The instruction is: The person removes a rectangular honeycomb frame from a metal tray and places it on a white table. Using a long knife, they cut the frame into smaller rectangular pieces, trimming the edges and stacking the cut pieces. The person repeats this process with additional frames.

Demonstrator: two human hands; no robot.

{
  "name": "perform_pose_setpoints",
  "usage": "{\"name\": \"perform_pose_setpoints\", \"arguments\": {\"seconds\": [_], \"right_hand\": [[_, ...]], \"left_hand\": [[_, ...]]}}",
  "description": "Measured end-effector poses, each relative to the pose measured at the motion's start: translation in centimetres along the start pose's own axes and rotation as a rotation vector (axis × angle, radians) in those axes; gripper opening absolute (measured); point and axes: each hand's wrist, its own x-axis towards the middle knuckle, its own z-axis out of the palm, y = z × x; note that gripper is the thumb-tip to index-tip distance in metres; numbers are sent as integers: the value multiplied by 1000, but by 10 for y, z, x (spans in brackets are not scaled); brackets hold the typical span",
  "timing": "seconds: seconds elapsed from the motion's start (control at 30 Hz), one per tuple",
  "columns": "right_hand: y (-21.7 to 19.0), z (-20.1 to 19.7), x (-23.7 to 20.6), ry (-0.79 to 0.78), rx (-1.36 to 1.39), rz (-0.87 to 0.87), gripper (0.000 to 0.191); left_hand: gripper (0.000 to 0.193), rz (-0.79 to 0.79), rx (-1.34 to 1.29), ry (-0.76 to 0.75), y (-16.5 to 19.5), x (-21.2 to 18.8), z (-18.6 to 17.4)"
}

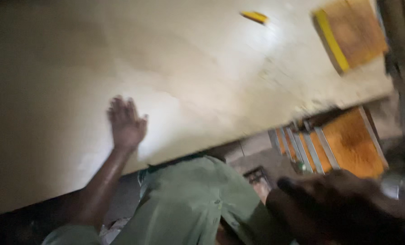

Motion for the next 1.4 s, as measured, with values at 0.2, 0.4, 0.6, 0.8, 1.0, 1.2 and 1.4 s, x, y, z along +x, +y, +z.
{"name": "perform_pose_setpoints", "arguments": {"seconds": [0.2,0.4,0.6,0.8,1.0,1.2,1.4], "right_hand": [[-26,-170,39,70,-73,2,34],[3,-266,50,107,-140,145,24],[115,-288,96,81,-157,454,15],[258,-274,173,91,-612,943,17],[397,-302,213,-269,-846,847,34],[489,-303,248,-212,-724,894,35],[452,-268,203,-524,-716,774,32]], "left_hand": [[76,374,-112,-215,247,-15,33],[73,665,-111,-213,370,22,54],[71,396,-105,-178,422,177,91],[75,128,-148,-40,482,442,72],[59,296,-307,-7,610,560,97],[63,407,-332,-291,686,500,108],[70,42,-372,-40,532,331,100]]}}
